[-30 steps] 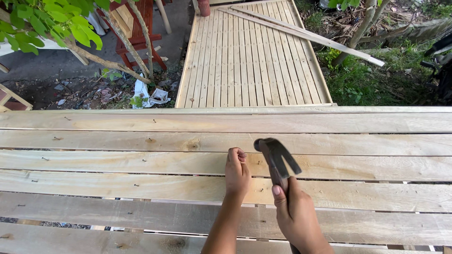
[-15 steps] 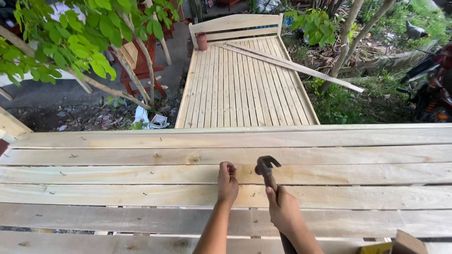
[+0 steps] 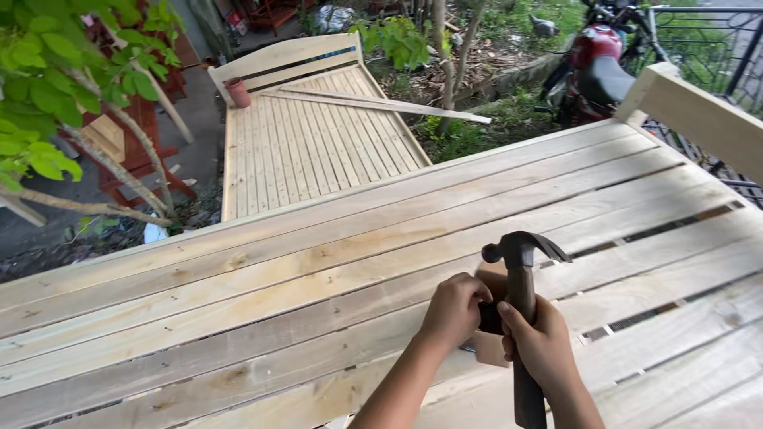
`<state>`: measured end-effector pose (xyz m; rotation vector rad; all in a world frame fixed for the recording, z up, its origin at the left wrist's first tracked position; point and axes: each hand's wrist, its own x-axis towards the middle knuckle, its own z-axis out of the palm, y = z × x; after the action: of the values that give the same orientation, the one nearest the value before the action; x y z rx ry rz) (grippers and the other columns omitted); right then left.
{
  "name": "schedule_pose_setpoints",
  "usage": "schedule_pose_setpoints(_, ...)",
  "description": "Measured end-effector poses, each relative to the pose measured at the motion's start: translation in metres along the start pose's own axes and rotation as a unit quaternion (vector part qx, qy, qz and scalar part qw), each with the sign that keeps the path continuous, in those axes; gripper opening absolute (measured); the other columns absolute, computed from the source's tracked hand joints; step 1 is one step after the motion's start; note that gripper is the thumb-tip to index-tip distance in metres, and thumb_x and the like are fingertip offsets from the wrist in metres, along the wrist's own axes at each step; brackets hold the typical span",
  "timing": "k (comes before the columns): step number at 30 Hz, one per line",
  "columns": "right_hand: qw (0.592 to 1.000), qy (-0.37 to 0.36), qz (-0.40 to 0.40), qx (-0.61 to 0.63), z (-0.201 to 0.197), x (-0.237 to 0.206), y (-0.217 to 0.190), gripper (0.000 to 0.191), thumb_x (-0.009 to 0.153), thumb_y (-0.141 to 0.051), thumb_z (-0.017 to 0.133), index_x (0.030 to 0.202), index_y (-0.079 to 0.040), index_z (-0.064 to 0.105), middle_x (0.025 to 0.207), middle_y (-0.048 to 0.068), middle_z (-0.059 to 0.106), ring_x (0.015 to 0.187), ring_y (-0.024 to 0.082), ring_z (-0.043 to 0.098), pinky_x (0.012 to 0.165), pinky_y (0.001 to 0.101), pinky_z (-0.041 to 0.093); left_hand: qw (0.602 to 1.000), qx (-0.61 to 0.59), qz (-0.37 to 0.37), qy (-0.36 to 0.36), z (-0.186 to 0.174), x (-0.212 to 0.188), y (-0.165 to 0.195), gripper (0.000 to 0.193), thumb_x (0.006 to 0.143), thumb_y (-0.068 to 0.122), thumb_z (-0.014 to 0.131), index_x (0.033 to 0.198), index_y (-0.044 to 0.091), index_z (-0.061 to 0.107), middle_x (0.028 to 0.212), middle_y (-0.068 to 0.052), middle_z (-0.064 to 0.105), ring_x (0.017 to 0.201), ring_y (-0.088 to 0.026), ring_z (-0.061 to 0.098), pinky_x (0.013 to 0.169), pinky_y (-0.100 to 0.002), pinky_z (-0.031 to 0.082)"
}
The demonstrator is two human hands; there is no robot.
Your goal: The person hammers nails into slatted wooden bed frames laid on the ground, taking nails one at a time from a cardboard box and driving them into the slats with a claw hammer. They work along the frame and press on the slats with both hands at the end.
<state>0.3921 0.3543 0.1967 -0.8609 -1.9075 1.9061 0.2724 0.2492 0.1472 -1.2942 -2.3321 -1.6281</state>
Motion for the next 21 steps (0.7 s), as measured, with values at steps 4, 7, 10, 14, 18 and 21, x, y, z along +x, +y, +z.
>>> schedule_pose_setpoints(4, 0.998, 0.045, 0.038, 0.015, -0.058, -0.019, 0.0, 0.017, 0.092, -0.012, 0.066, 0.094, 0.003, 0.058, 0.064, 0.008, 0.053, 0.044, 0.018, 0.051, 0.04, 0.0359, 0.043, 0.963, 0.156, -0.089, -0.2, 0.075, 0.023, -0.014, 0.025, 0.081, -0.004, 0.057, 0.095, 0.004, 0.076, 0.105, -0.019, 0.074, 0.102, -0.036, 0.071, 0.086, -0.043, 0.057)
schedule_pose_setpoints(7, 0.998, 0.043, 0.04, 0.018, -0.087, -0.032, 0.006, 0.018, 0.091, -0.011, 0.066, 0.094, 0.005, 0.058, 0.064, 0.009, 0.053, 0.043, 0.019, 0.052, 0.04, 0.0365, 0.043, 0.877, 0.323, -0.13, -0.331, 0.12, 0.043, -0.036, 0.025, 0.081, -0.004, 0.058, 0.095, 0.004, 0.076, 0.104, -0.019, 0.074, 0.101, -0.036, 0.071, 0.086, -0.043, 0.057)
schedule_pose_setpoints(10, 0.998, 0.04, 0.043, 0.022, -0.107, -0.037, 0.011, 0.02, 0.092, -0.012, 0.068, 0.094, 0.005, 0.058, 0.063, 0.009, 0.053, 0.043, 0.019, 0.052, 0.039, 0.0366, 0.043, 0.839, 0.394, -0.154, -0.342, 0.143, 0.051, -0.054, 0.024, 0.081, -0.003, 0.058, 0.096, 0.004, 0.077, 0.103, -0.019, 0.074, 0.1, -0.035, 0.071, 0.085, -0.043, 0.057)
schedule_pose_setpoints(14, 0.997, 0.04, 0.059, 0.033, -0.115, -0.04, 0.012, 0.019, 0.091, -0.013, 0.068, 0.095, 0.003, 0.059, 0.062, 0.009, 0.052, 0.043, 0.018, 0.052, 0.039, 0.0353, 0.043, 0.825, 0.424, -0.161, -0.336, 0.149, 0.053, -0.062, 0.023, 0.082, -0.003, 0.059, 0.096, 0.004, 0.077, 0.101, -0.02, 0.074, 0.098, -0.035, 0.071, 0.084, -0.043, 0.058)
schedule_pose_setpoints(18, 0.998, 0.033, 0.04, 0.044, -0.106, -0.036, 0.007, 0.022, 0.091, -0.012, 0.068, 0.092, 0.006, 0.056, 0.062, 0.009, 0.054, 0.042, 0.019, 0.053, 0.038, 0.0366, 0.043, 0.826, 0.431, -0.158, -0.328, 0.147, 0.055, -0.059, 0.023, 0.082, -0.003, 0.06, 0.096, 0.003, 0.077, 0.1, -0.02, 0.075, 0.096, -0.035, 0.072, 0.083, -0.042, 0.058)
schedule_pose_setpoints(21, 0.998, 0.018, 0.052, 0.041, -0.099, -0.035, 0.007, 0.018, 0.091, -0.015, 0.07, 0.094, -0.001, 0.06, 0.062, 0.008, 0.055, 0.042, 0.018, 0.053, 0.038, 0.0351, 0.043, 0.827, 0.43, -0.159, -0.326, 0.145, 0.055, -0.055, 0.022, 0.082, -0.002, 0.06, 0.096, 0.003, 0.077, 0.099, -0.02, 0.075, 0.095, -0.035, 0.072, 0.082, -0.042, 0.058)
